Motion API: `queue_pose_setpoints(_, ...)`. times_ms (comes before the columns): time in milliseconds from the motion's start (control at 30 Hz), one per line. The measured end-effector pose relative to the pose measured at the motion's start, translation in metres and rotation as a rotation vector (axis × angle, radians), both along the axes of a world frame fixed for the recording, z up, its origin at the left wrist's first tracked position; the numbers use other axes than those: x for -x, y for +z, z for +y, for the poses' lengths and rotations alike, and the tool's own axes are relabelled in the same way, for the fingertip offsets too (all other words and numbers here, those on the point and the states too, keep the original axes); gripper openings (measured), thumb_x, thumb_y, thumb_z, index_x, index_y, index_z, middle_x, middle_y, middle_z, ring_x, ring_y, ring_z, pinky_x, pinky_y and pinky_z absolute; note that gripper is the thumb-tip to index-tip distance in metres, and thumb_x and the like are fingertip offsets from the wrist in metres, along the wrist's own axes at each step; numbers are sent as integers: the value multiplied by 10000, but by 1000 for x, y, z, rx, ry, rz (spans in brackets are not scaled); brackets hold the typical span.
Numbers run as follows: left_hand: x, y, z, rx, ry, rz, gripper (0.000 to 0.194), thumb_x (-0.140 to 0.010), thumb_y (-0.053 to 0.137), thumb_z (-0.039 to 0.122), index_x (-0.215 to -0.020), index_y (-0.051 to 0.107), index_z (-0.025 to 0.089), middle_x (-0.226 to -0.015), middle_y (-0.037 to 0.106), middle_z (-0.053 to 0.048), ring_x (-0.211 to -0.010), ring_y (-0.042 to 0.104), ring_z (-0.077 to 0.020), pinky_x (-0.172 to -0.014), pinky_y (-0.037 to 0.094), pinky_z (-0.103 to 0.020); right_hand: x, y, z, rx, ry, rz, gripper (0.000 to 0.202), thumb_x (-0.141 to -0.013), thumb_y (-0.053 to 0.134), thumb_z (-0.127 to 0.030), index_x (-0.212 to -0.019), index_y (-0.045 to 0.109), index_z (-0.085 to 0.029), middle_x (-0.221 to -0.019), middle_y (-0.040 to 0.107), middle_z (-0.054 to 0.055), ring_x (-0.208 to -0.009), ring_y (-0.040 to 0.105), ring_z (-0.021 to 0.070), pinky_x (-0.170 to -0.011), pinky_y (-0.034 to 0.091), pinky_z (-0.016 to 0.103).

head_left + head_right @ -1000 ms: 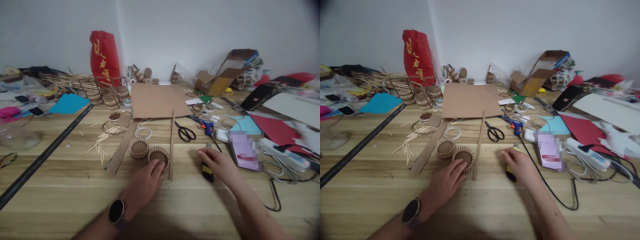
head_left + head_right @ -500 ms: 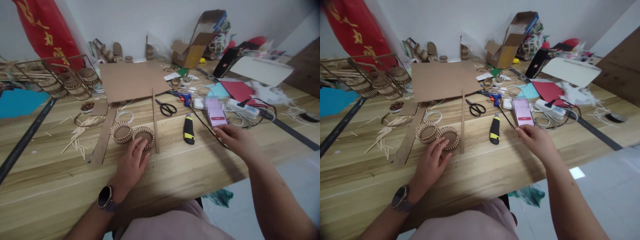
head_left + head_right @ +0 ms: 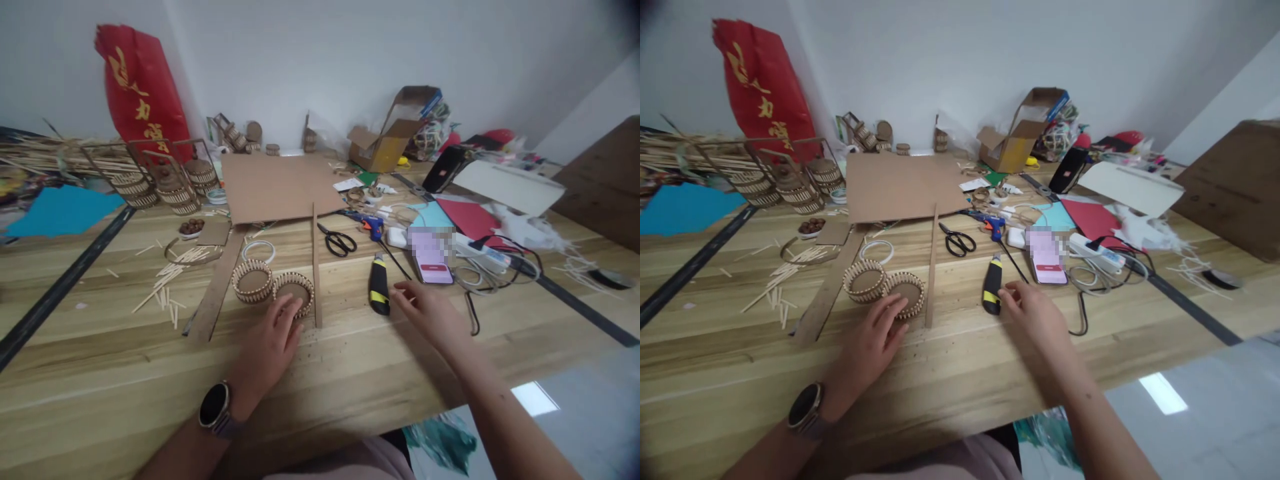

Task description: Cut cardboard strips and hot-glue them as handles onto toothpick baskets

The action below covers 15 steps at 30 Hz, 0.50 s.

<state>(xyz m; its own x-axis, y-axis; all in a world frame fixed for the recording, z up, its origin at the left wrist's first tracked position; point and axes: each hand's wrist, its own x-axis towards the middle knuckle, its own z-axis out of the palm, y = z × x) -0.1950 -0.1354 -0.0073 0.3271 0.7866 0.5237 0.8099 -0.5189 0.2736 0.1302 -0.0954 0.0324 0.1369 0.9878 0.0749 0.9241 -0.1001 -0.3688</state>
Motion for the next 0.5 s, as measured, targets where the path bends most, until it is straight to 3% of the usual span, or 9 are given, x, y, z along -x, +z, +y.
queue_pose_setpoints(167, 0, -3, 0, 56, 1, 6, 336, -1009, 504, 235, -1341, 535, 192, -1360, 655, -138, -1114, 731, -267, -828, 664, -396, 30, -21, 11, -7, 3, -75, 562, -912, 578, -494, -1317, 628, -107, -1222, 680, 229, -1059, 683, 357, -827, 513, 419)
queue_pose_setpoints(267, 0, -4, -1, 82, 3, 6, 340, -1002, 508, 229, -1338, 556, 208, -1371, 655, -126, -1121, 732, -257, -849, 661, -386, 36, -27, 14, 13, 18, -89, 553, -909, 585, -415, -1352, 608, -84, -1216, 669, 239, -1033, 695, 349, -841, 521, 424)
queue_pose_setpoints(367, 0, -3, -2, 118, 6, 5, 358, -1000, 495, 210, -1351, 566, 212, -1389, 649, -122, -1147, 724, -249, -894, 651, -386, 30, -27, 20, 40, 81, -67, 487, -882, 640, -406, -1305, 653, -164, -1172, 709, 169, -946, 725, 277, -812, 540, 363)
queue_pose_setpoints(500, 0, -2, -2, 163, 3, 4, 369, -990, 486, 185, -1347, 580, 193, -1398, 648, -130, -1159, 722, -249, -898, 652, -379, 9, -8, 65, 62, 90, -81, 360, -918, 612, -483, -1116, 727, -206, -1028, 758, 128, -855, 729, 255, -758, 546, 348)
